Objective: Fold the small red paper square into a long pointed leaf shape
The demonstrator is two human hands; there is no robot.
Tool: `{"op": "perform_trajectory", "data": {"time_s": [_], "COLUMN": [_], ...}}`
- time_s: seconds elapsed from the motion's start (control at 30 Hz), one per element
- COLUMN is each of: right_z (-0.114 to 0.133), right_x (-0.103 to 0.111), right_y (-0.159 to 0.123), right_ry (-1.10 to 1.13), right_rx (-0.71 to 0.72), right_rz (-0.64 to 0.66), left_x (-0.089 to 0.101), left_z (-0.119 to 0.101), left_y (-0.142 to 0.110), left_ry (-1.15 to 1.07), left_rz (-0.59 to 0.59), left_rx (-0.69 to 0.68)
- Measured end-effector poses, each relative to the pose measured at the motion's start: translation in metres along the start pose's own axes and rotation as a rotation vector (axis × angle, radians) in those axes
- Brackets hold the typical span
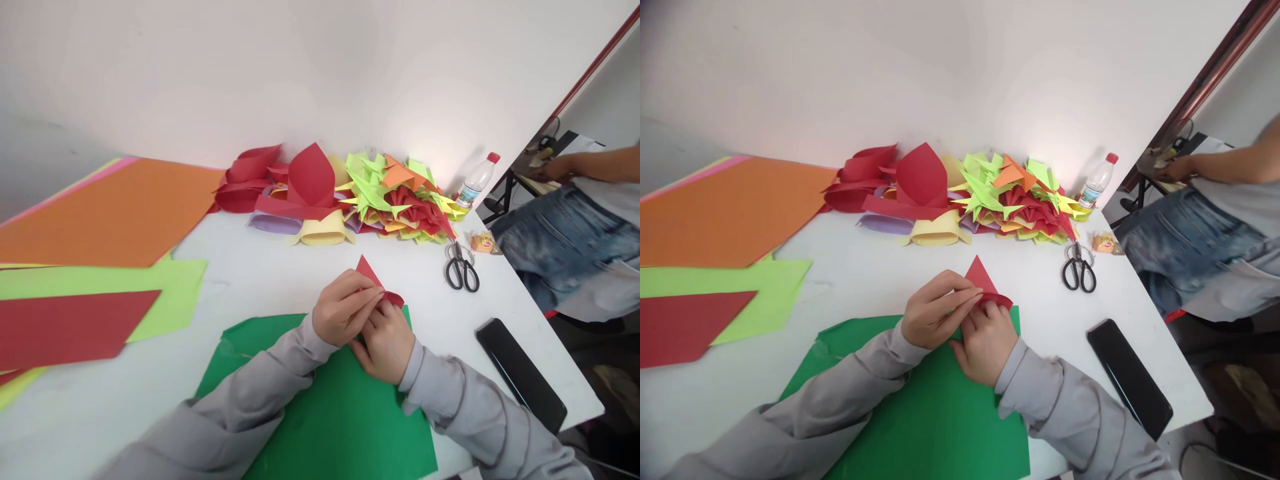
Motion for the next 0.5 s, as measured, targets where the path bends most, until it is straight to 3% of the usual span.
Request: {"op": "perform_trajectory", "data": {"time_s": [0.5], "right_z": [0.0011], "right_x": [0.0016], "right_y": [0.0004], "right_ry": [0.002], "right_rx": [0.001], "right_rz": [0.007], "left_x": [0.0016], "left_z": [0.0002], "left_y": [0.0044], "left_ry": [0.017], "left_rz": [0.032], "left_rx": [0.012]}}
Point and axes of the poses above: each hand's wrist, its own y-axis towards the middle knuckle, its own x-axis out of the back of the hand, z = x × y, the point moved 10 cm from there along y, towards the middle knuckle, and after that the axes turned 2 degrees about y, right-handed, at the moved point
